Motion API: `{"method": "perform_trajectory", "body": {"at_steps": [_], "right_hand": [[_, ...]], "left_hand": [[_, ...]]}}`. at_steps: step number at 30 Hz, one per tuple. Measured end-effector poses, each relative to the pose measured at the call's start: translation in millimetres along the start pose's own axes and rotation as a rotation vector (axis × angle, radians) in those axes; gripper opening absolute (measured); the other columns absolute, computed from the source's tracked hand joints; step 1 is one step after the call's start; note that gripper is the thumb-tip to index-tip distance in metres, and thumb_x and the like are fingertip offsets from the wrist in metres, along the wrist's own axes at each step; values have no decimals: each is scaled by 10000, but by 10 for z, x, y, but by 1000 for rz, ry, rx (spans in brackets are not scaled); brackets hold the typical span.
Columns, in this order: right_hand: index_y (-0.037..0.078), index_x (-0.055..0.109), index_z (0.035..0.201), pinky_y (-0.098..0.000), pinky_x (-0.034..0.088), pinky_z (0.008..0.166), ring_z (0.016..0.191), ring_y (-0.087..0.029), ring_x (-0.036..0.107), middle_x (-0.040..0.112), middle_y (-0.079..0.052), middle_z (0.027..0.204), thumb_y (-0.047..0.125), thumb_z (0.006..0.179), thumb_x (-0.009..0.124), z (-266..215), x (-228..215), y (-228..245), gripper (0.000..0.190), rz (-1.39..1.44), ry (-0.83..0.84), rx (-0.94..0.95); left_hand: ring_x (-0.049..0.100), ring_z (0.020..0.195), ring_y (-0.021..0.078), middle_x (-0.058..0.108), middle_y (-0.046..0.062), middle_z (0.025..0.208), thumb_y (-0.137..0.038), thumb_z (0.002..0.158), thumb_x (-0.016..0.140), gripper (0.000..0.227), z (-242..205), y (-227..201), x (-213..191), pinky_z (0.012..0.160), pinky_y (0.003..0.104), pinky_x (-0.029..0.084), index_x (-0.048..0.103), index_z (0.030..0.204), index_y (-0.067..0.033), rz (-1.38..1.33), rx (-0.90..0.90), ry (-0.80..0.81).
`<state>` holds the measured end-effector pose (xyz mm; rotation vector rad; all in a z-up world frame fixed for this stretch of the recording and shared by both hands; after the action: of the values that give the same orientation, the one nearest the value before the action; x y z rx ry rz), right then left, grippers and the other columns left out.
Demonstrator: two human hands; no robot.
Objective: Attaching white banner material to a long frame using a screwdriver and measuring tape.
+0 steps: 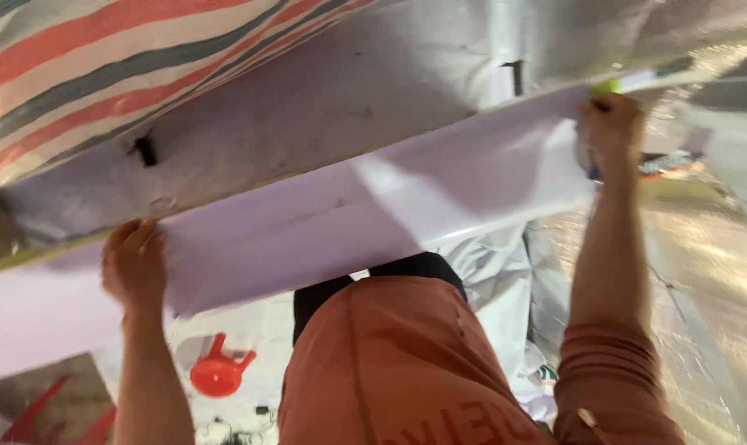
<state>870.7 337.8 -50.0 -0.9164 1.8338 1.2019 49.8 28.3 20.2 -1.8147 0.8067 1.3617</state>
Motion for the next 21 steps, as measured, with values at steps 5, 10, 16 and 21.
{"method": "perform_trajectory", "body": {"at_steps": [5,10,16,21], "right_hand": [[151,825,1006,-493,523,651,775,-327,708,773,-97,872,395,932,641,-28,-96,223,315,-116,-34,59],[170,815,888,-430,519,556,649,-253,661,706,-50,687,271,862,644,-40,-122,340,201,-61,-60,106],[135,761,917,-267,534,397,425,-77,558,674,-18,621,112,971,625,-130,-207,481,148,111,61,220],[141,724,819,-266,513,382,416,-71,558,663,-7,612,71,891,537,-195,-269,565,212,104,85,199]], "left_hand": [[638,1167,314,697,55,1367,-97,964,736,316,-32,-285,-189,830,541,511,802,1268,-148,-54,5,-11],[662,1133,337,719,84,1349,-82,973,776,289,-45,-353,-254,782,556,537,808,1259,-109,-63,44,-21],[630,1189,318,691,49,1380,-75,973,775,315,-57,-339,-240,870,549,505,789,1282,-134,-122,-11,-9],[654,1160,318,701,67,1374,-77,978,768,291,-58,-295,-208,823,532,533,801,1264,-109,-92,31,-26]]}}
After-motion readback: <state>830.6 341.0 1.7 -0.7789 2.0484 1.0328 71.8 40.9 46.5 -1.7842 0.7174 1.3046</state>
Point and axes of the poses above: each hand's wrist, its own z-axis towards the middle knuckle, its own x-axis out of the palm, y = z × x, the point moved 4 cm from there along z, towards the middle knuckle
